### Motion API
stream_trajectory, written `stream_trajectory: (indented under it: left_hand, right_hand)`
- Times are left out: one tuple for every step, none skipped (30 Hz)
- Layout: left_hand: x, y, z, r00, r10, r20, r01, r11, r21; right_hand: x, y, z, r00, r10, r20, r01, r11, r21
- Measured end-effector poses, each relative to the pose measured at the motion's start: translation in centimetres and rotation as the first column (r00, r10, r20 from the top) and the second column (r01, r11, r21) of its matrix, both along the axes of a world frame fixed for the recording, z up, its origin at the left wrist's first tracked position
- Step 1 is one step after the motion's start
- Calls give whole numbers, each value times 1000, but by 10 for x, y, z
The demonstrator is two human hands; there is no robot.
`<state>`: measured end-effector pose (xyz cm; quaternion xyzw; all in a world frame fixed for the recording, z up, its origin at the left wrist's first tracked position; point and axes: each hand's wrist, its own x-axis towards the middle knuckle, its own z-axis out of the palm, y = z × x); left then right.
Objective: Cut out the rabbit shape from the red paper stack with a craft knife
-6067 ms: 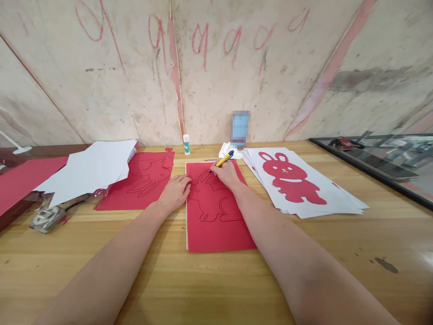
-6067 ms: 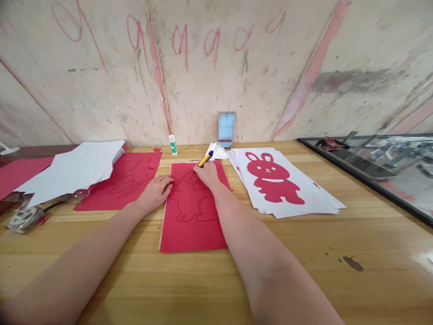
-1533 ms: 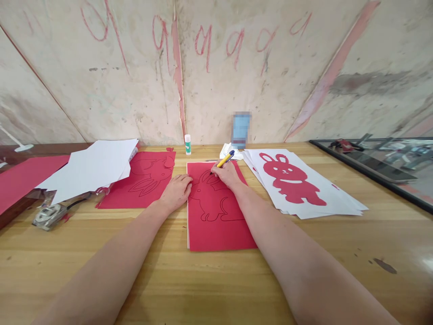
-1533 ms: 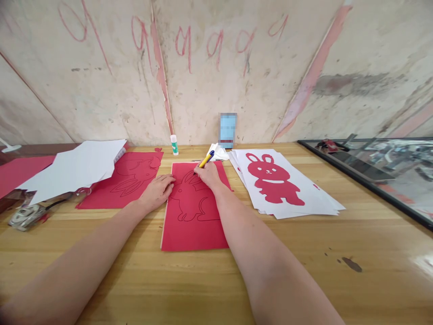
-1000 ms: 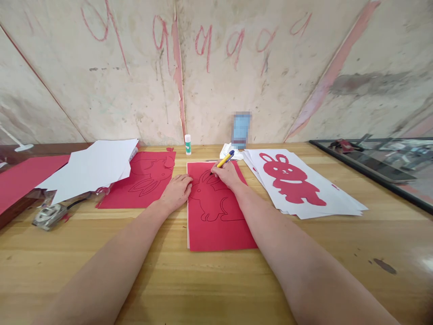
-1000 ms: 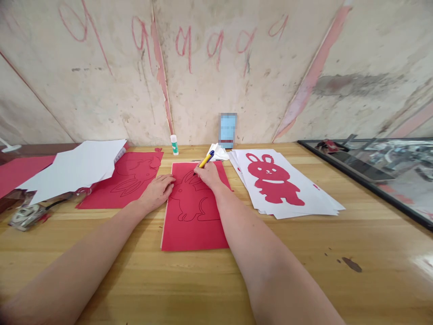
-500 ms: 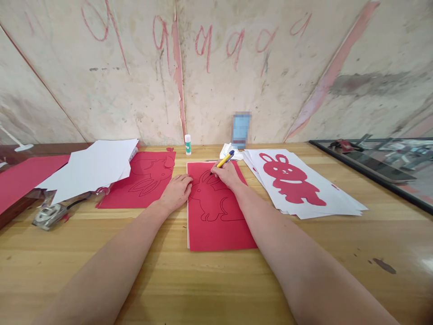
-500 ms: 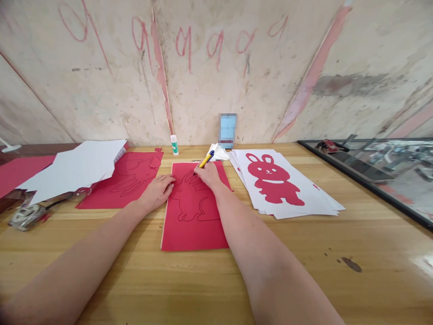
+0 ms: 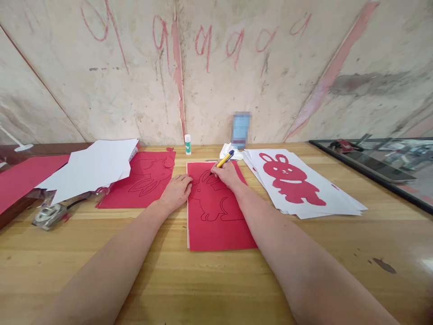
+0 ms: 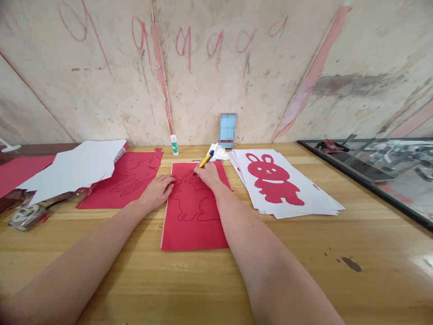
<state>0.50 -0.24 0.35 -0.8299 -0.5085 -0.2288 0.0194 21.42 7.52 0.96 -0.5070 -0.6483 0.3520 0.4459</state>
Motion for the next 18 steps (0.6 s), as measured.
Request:
stream_trajectory:
  left_hand:
    - [0,0,0,1000,-1,0,1,1000,0]
    - [0,0,0,1000,-1,1,1,1000,1]
    - [0,0,0,1000,-2,2,2,1000,2]
    - [0,0,0,1000,-2,3,2,1000,3]
    - [0,0,-1,1000,-2,4,2,1000,5]
    - [0,0,-1,1000,-2,5,2,1000,5]
    - [0,0,-1,1000,-2,6,2,1000,6]
    - [0,0,-1,1000,-2,6,2,1000,5]
    - [0,0,-1,1000,-2,7,2,1000,5]
    - [0,0,-1,1000,-2,6,2,1000,4]
    - [0,0,-1,1000,-2,6,2,1000,4]
    - [0,0,-1,1000,-2,6,2,1000,4]
    - [0,0,-1,1000,-3,5,3,1000,5]
    - [0,0,-1,1000,-4,4,4,1000,6]
    - [0,0,-1,1000,-4,3,4,1000,6]
    - [0,0,-1,1000,-4,1,4,1000,6]
    - [0,0,-1,1000,-3,0,3,1000,6]
    - [0,1,-1,1000,-2,0,2,1000,6]
  right_hand:
    - [0,0,0,1000,3,-5,-3,1000,-6]
    - [0,0,0,1000,6,-11,-6,1000,-11]
    - [0,0,0,1000,9,-18,-9,1000,-15]
    - [0,0,-1,1000,12,-25,-13,1000,-18]
    - [0,0,-1,999,16,-31,-17,1000,-20]
    - [-1,1,-1,999,18,-36,-19,1000,-21]
    - [-1,1,-1,999,21,-40,-22,999,-23]
    - [-1,1,-1,999,23,-43,-24,999,-24]
    - [-1,1,-1,999,22,-43,-23,999,-22]
    - [-1,0,-1,999,20,-40,-21,1000,-18]
    - [-1,0,-1,999,16,-36,-17,1000,-15]
    - [0,0,-1,999,11,-31,-12,1000,-14]
    - [0,0,0,1000,6,-25,-7,1000,-13]
    - [0,0,0,1000,1,-19,-2,1000,-13]
    - [0,0,0,1000,-1,-14,0,1000,-14]
    - [0,0,0,1000,0,-13,-1,1000,-17]
    - [0,1,-1,1000,4,-17,-4,1000,-18]
    - [-1,1,-1,1000,9,-26,-10,1000,-19]
